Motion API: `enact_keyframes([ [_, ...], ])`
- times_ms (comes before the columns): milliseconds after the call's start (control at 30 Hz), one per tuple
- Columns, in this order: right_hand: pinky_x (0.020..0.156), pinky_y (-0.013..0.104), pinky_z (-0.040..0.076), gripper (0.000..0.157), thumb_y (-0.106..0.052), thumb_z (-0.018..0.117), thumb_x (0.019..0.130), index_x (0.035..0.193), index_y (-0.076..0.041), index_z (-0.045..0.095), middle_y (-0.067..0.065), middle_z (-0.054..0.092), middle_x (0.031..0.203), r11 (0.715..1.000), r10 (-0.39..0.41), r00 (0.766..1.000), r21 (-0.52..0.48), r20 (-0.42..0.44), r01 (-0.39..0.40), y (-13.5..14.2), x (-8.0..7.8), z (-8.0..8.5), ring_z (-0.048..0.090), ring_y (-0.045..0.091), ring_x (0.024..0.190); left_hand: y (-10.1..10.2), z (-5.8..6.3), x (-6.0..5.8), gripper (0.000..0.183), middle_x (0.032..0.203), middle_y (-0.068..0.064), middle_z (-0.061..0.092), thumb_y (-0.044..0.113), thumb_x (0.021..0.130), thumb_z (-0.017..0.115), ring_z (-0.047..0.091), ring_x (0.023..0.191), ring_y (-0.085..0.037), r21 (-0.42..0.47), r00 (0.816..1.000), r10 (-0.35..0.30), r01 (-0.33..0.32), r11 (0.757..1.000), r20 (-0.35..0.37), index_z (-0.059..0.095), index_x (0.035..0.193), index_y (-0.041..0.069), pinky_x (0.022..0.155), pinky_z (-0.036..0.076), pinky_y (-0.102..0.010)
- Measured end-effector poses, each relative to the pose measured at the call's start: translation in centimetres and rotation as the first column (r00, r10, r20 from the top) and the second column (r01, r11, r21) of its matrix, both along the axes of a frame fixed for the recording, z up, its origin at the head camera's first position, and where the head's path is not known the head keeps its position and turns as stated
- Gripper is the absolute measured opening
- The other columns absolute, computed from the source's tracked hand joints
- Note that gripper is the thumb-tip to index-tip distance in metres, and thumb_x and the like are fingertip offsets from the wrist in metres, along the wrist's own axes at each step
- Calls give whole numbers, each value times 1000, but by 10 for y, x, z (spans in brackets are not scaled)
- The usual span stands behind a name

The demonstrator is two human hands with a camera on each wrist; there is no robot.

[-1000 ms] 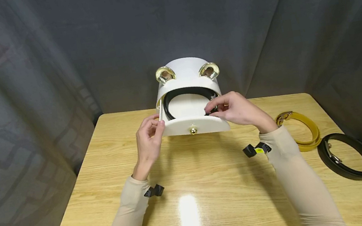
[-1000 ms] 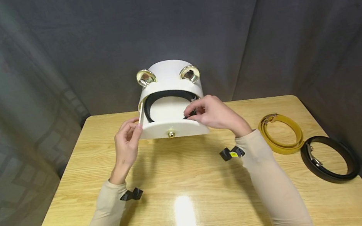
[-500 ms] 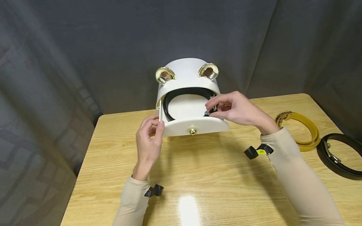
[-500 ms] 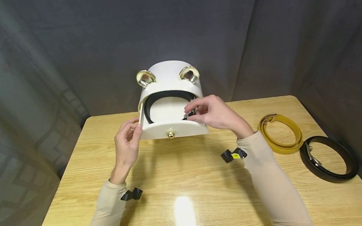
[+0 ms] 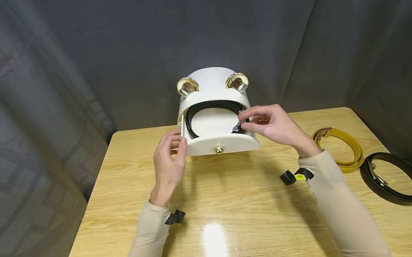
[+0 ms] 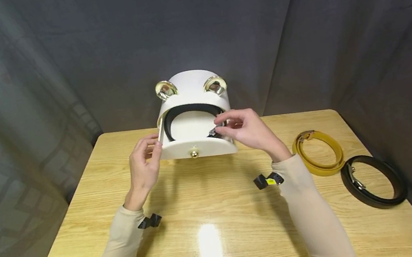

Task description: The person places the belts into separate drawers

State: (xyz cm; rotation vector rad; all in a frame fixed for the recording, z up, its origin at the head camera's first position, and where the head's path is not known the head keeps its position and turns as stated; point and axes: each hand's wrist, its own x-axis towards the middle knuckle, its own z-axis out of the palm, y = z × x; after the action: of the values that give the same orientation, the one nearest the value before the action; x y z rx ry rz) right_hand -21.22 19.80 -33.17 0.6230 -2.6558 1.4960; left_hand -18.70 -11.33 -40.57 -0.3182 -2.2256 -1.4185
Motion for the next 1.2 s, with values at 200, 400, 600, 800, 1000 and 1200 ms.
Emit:
enact_keyframes([
  [200,73,21,54,22,-18,76,100,120,-8,80,11,77,120,999,-22,1000,-39,-4,22,3,4,-2,71,12,85,2,0,0,28,134,-13,70,30,101,64,74,105,-31,-73,998,17,-22,997,-65,70,108,4,82,63,-45],
  [400,72,22,54,23,-18,74,101,122,-9,79,14,78,112,997,-42,999,-70,-10,42,6,8,-6,73,12,84,7,3,3,33,130,-17,72,31,92,75,71,112,-35,-141,967,45,-82,987,-251,70,108,3,89,60,-48],
  [600,63,24,48,20,-16,74,102,120,-9,80,16,77,105,994,-60,998,-91,-31,57,9,9,-15,70,17,79,16,6,7,31,113,-18,73,25,83,82,66,101,-36,-214,843,34,-175,961,-536,70,102,3,87,57,-47],
  [800,61,25,46,19,-16,75,101,117,-9,80,6,77,101,989,-86,996,-127,-29,81,10,10,-22,70,21,79,25,6,13,29,97,-14,73,20,78,85,64,81,-29,-265,752,-48,-171,949,-657,74,101,6,67,55,-37],
  [1000,65,24,49,20,-18,74,101,118,-8,80,-9,75,89,982,-110,994,-154,-17,106,14,12,-26,70,16,76,33,3,16,29,88,-8,79,17,79,85,64,56,-17,-297,770,-88,-136,945,-632,76,104,6,44,45,-21],
  [1200,68,24,51,24,-18,72,103,121,-3,77,-7,76,90,979,-127,992,-164,-10,124,22,15,-32,69,11,73,38,-4,16,31,90,-6,81,21,82,86,67,58,-15,-357,812,-119,-115,927,-571,77,107,6,44,43,-17],
])
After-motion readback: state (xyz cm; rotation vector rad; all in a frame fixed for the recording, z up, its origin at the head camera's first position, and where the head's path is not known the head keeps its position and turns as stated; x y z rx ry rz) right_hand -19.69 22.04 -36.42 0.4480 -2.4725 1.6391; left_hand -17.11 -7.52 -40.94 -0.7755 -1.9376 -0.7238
